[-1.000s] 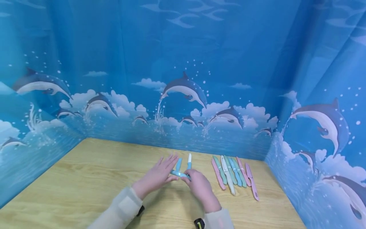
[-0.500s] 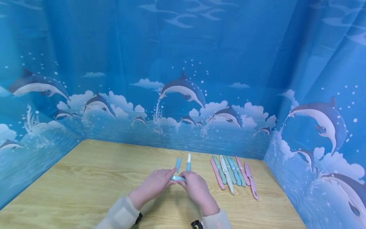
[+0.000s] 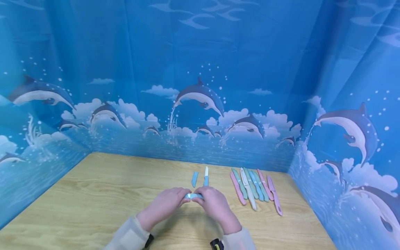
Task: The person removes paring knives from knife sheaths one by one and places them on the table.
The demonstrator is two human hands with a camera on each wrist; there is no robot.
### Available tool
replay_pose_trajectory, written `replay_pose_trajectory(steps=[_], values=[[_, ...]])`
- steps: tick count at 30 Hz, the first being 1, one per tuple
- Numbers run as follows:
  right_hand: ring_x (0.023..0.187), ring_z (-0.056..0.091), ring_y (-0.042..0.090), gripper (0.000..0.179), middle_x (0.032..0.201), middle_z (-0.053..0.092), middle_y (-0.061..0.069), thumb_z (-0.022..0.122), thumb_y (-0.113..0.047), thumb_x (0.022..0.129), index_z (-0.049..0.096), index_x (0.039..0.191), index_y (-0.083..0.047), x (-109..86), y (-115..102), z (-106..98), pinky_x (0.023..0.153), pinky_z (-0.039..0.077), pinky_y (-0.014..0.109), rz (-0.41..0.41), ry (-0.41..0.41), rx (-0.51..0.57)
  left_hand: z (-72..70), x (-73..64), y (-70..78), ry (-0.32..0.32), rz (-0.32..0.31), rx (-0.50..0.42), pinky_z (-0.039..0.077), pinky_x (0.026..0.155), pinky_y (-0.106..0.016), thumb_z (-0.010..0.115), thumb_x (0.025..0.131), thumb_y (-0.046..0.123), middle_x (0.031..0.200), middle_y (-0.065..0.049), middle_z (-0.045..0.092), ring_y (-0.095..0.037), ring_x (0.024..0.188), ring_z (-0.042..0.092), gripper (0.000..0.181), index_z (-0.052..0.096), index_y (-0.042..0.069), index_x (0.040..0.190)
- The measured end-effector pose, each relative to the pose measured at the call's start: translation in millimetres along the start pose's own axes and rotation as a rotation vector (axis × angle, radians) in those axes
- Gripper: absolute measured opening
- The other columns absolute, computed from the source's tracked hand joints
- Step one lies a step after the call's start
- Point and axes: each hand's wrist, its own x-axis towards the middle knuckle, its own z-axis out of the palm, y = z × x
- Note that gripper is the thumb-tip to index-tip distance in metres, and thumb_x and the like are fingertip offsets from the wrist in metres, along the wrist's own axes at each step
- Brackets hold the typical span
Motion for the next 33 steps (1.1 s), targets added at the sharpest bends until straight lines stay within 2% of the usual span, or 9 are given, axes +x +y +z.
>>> replay_pose_trajectory(steps=[3,8,12,21,25,33], values=[[0.085,0.067,0.017,0.023,0.092,0.071,0.0,0.066,-0.033,0.089,0.071,0.097,-0.012,-0.2,1.3,-0.8,0.077,0.055,0.036,-0.003,-0.004,0.021,-1.1,-0.2,-1.2,0.001,-0.001,-0.021,0.055,0.076,-0.026,0.05,0.099,0.034,0.098,0.0,0.07,-0.013,0.088,0.066,0.03,0.063,0.01,0.111],[0.084,0.067,0.016,0.022,0.091,0.07,-0.002,0.067,-0.033,0.089,0.071,0.096,-0.013,-2.2,2.9,-3.0,0.076,0.055,0.034,0.002,-0.006,0.032,-2.1,1.8,-0.2,-0.043,-0.018,-0.051,0.055,0.076,-0.026,0.049,0.1,0.036,0.097,0.001,0.069,-0.012,0.089,0.066,0.03,0.064,0.012,0.11],[0.084,0.066,0.015,0.024,0.091,0.07,-0.004,0.066,-0.036,0.088,0.071,0.096,-0.014,-1.6,3.1,-3.4,0.076,0.054,0.033,0.005,-0.012,0.033,-2.6,2.7,0.3,-0.07,-0.053,-0.066,0.053,0.068,-0.024,0.049,0.1,0.038,0.088,0.004,0.066,-0.01,0.08,0.064,0.028,0.063,0.014,0.105],[0.083,0.066,0.016,0.024,0.091,0.071,-0.001,0.069,-0.033,0.086,0.071,0.097,-0.012,-1.6,2.1,-3.1,0.075,0.054,0.035,0.003,-0.031,0.027,-1.0,-1.1,0.3,-0.077,-0.091,-0.111,0.042,0.051,-0.02,0.046,0.099,0.045,0.072,0.008,0.058,-0.004,0.061,0.053,0.031,0.06,0.017,0.097],[0.082,0.066,0.016,0.024,0.09,0.071,-0.001,0.069,-0.033,0.086,0.072,0.097,-0.012,-1.2,2.0,-2.8,0.075,0.054,0.034,-0.007,-0.025,0.016,-1.0,-0.8,-0.2,-0.082,-0.115,-0.144,0.038,0.05,-0.019,0.046,0.099,0.046,0.067,0.01,0.051,-0.002,0.057,0.045,0.031,0.057,0.017,0.091],[0.083,0.066,0.016,0.023,0.09,0.071,-0.002,0.068,-0.032,0.088,0.072,0.098,-0.012,0.1,4.3,-2.9,0.076,0.054,0.034,-0.013,-0.026,0.038,-2.1,1.9,-0.7,-0.096,-0.151,-0.125,0.036,0.048,-0.019,0.049,0.097,0.047,0.064,0.012,0.045,-0.001,0.054,0.04,0.033,0.056,0.017,0.087]])
